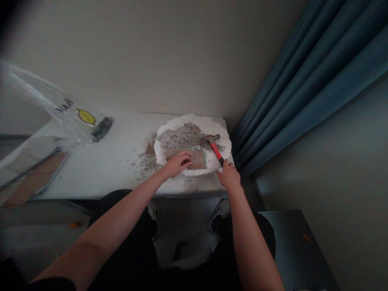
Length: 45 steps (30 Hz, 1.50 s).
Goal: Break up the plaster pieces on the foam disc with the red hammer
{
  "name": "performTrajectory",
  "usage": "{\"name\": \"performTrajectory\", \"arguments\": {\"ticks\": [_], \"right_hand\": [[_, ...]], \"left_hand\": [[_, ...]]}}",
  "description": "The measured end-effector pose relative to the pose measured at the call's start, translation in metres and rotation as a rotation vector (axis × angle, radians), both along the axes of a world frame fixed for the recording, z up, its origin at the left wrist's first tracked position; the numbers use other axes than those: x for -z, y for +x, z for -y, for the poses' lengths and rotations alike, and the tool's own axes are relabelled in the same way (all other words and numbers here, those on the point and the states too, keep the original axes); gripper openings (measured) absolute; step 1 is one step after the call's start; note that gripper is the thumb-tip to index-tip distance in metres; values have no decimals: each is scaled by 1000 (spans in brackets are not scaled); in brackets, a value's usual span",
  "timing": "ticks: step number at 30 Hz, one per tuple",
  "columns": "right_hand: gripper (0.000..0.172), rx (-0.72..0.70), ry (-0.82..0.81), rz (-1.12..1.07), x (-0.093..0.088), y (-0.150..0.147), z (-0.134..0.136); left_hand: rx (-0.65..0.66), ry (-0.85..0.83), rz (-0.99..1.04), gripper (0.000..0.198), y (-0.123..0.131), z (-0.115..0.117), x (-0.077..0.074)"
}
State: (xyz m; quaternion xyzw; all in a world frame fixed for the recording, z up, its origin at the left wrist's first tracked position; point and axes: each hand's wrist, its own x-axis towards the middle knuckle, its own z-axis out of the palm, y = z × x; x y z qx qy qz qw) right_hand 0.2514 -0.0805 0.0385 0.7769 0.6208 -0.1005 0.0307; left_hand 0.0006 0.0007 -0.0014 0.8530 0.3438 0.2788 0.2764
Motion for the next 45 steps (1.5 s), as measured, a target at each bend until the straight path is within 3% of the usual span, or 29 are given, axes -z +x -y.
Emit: {"name": "performTrajectory", "arguments": {"ticks": [15,45], "right_hand": [[46,-7,16,-10,-1,-1,1],[46,-1,-3,-11,-1,-1,1]], "left_hand": [[2,30,13,19,0,-2,6],[11,20,20,17,1,-2,4]]}}
